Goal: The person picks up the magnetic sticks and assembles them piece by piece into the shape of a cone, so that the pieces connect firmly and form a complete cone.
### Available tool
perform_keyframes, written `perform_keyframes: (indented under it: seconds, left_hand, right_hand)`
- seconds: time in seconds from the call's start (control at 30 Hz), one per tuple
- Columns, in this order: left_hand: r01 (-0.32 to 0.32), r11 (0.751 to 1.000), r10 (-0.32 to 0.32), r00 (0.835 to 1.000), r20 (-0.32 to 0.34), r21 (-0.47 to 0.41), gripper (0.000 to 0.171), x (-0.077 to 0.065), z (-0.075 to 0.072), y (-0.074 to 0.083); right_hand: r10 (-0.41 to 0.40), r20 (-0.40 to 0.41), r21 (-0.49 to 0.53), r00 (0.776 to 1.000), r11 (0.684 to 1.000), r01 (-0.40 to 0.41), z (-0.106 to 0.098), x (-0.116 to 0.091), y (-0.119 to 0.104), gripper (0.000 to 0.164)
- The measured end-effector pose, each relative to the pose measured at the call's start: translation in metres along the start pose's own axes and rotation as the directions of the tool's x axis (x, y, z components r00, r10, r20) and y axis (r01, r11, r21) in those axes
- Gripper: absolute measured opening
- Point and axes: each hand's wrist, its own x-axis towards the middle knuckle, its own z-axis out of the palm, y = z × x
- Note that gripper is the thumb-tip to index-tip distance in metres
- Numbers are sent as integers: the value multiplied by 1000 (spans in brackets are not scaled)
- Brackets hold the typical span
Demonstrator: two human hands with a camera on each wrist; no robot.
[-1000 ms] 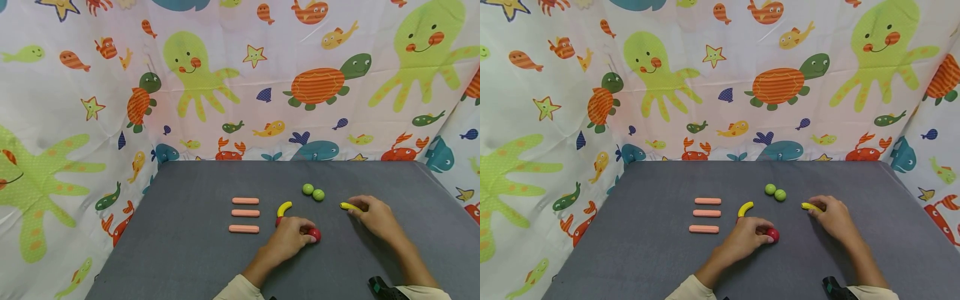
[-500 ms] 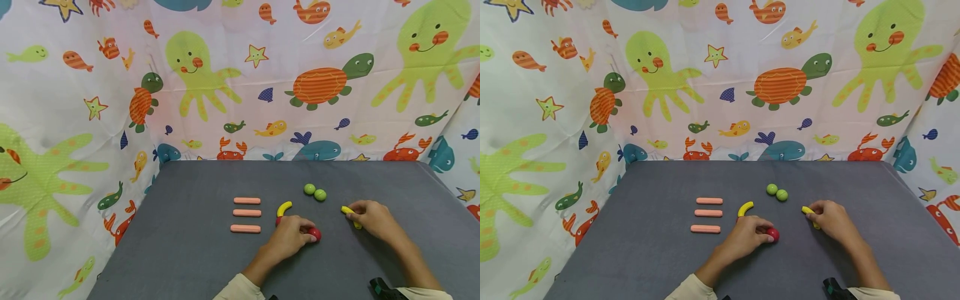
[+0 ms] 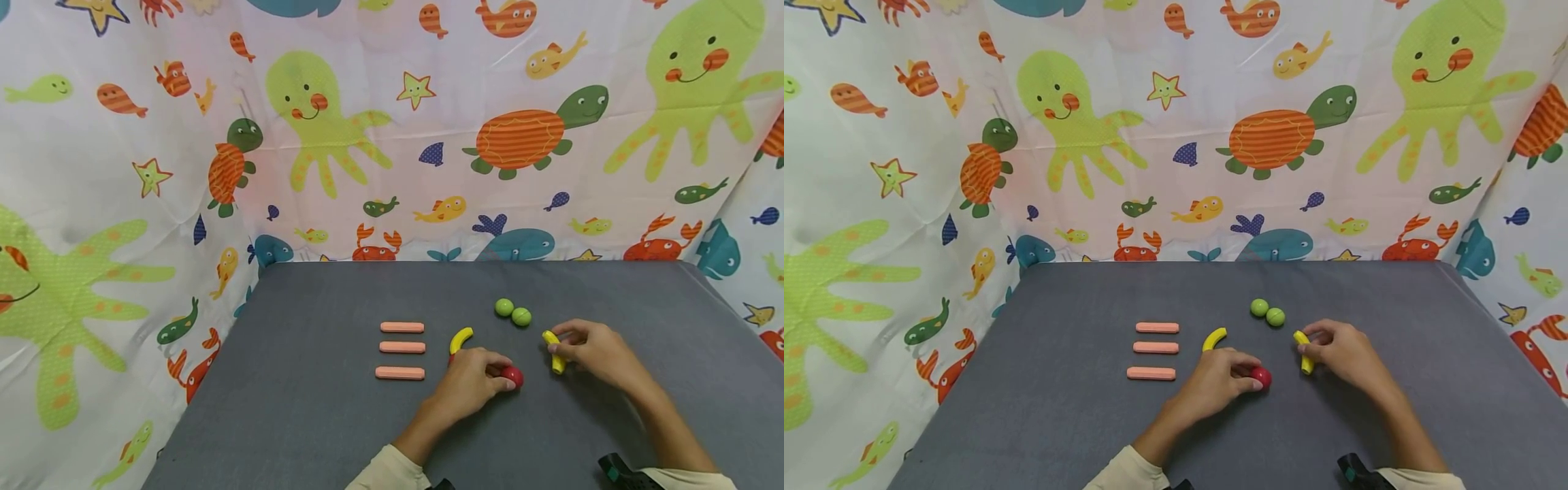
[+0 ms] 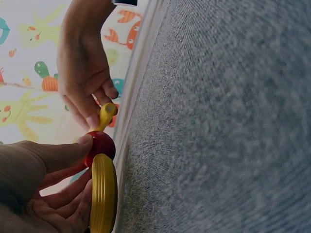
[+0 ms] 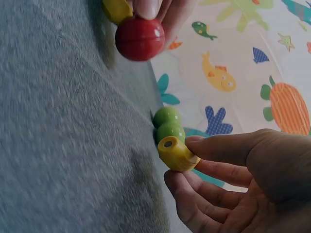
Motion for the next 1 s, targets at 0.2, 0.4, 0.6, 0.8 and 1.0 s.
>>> perform_keyframes:
  seconds: [0.2, 0.4, 0.6, 0.8, 1.0]
  left_hand:
    - [7, 1000, -7, 1000, 2, -7, 27, 0, -1, -1]
    - [11, 1000, -11, 1000, 5, -9, 29, 0, -1, -1]
    - [1, 1000, -1, 1000, 4, 8, 30, 0, 1, -2]
    - [-6, 1000, 5, 1000, 10, 21, 29, -1, 1, -1]
    - [-6, 1000, 6, 1000, 10, 25, 28, -1, 1, -1]
  right_hand:
    - [-1, 23, 55, 1000, 998, -1, 9, 0, -9, 41]
    - [-17, 35, 78, 999, 997, 14, 18, -1, -14, 45]
    - [-17, 57, 111, 998, 994, 11, 24, -1, -16, 47]
    - [0, 54, 122, 999, 992, -6, 27, -1, -19, 48]
    - [7, 55, 156, 998, 988, -15, 29, -2, -20, 48]
